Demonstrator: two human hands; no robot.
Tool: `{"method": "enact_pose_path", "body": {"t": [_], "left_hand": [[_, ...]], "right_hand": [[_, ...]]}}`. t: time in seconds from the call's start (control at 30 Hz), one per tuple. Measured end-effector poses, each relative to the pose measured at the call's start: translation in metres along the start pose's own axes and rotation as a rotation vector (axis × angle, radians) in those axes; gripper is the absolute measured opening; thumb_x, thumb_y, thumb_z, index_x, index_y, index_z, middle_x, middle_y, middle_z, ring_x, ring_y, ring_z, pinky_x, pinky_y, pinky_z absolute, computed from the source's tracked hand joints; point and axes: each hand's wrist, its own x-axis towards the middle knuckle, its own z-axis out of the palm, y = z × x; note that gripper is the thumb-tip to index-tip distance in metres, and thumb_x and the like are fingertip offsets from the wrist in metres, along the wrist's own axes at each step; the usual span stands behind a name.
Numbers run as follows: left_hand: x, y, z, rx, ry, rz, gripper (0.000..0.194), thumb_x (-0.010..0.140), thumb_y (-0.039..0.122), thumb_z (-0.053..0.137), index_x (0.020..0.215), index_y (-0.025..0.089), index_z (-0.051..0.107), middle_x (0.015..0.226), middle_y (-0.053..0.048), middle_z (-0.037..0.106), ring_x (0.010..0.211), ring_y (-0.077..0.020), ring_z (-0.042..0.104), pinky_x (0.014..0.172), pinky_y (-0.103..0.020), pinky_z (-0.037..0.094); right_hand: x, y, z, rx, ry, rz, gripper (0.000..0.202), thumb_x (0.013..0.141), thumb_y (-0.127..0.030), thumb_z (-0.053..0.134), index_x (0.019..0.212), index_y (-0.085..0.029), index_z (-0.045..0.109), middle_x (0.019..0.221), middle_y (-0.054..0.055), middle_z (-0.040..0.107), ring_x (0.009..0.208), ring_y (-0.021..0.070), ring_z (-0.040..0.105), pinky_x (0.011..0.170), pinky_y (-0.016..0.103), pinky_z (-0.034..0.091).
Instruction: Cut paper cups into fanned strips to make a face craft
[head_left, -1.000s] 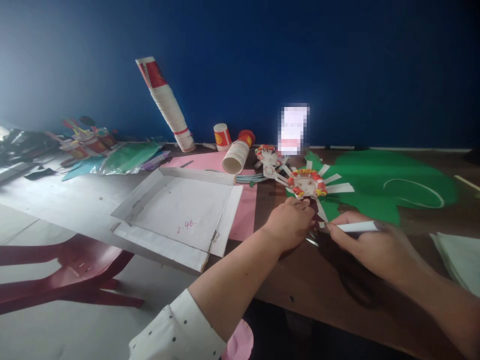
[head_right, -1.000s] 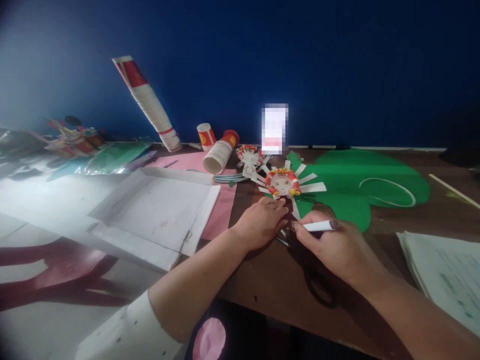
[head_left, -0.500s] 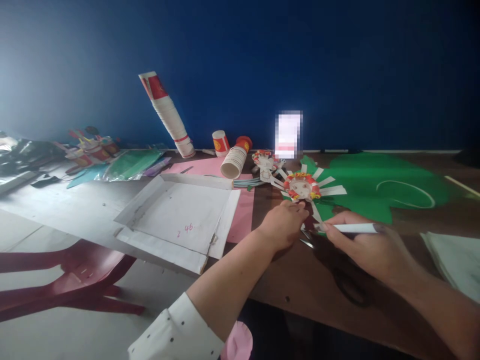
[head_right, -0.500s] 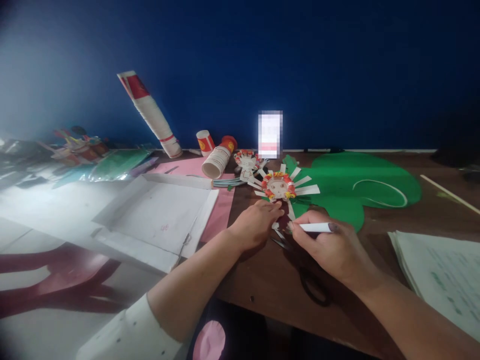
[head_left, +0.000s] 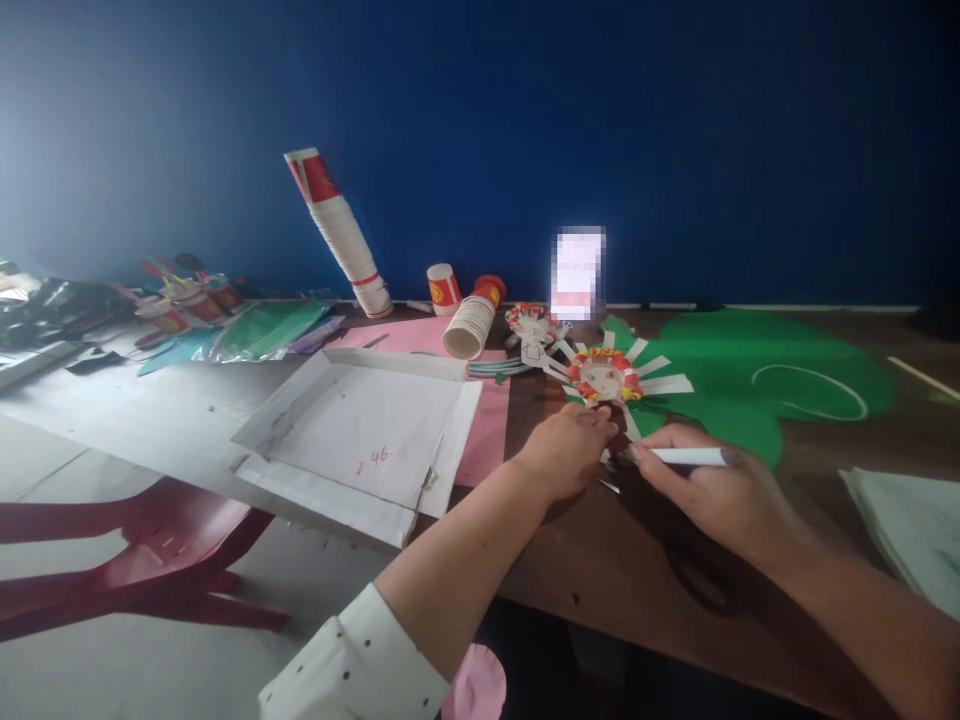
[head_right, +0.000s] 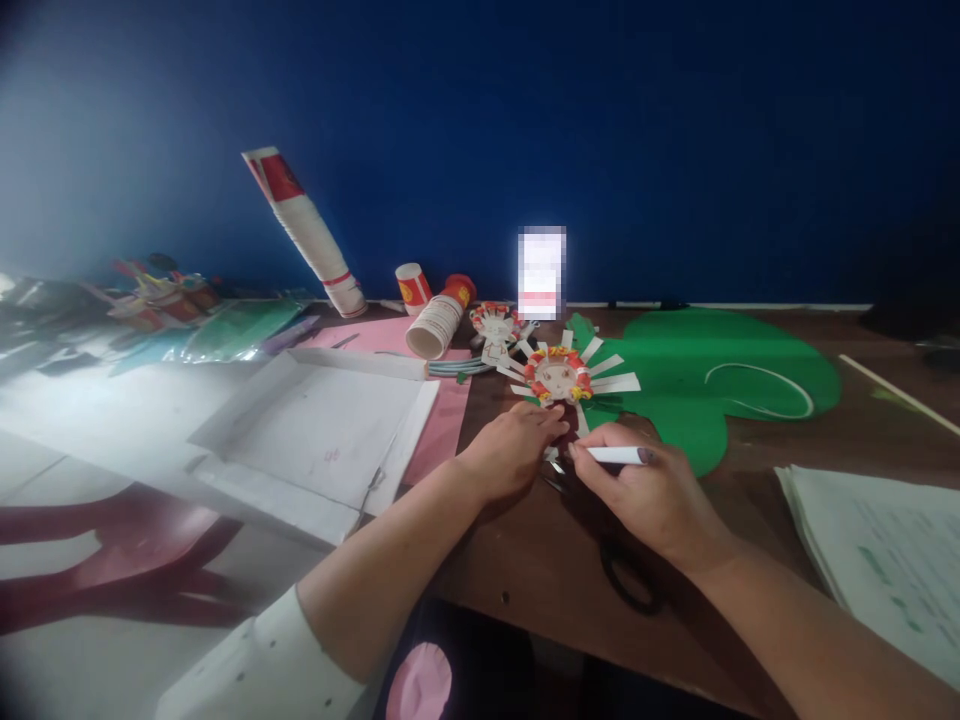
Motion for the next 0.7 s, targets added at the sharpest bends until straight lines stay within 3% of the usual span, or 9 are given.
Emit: {"method": "enact_pose_path", "body": {"t": [0.7], "left_hand": [[0.000, 0.002, -0.003, -0.019, -0.021, 0.001, 0.031, 0.097, 0.012, 0.044, 0.122, 0.009, 0.062, 0.143, -0.015, 0.056, 0.129, -0.0238, 0.052, 0.108, -0.034, 0.046]], "right_hand": [[0.011, -0.003, 0.008, -0.079, 0.052, -0.180, 0.024, 0.093, -0.034, 0.057, 0.073, -0.025, 0.067, 0.069, 0.001, 0.073, 0.063, 0.0198, 0.066, 0.059, 0.031, 0.044]]}}
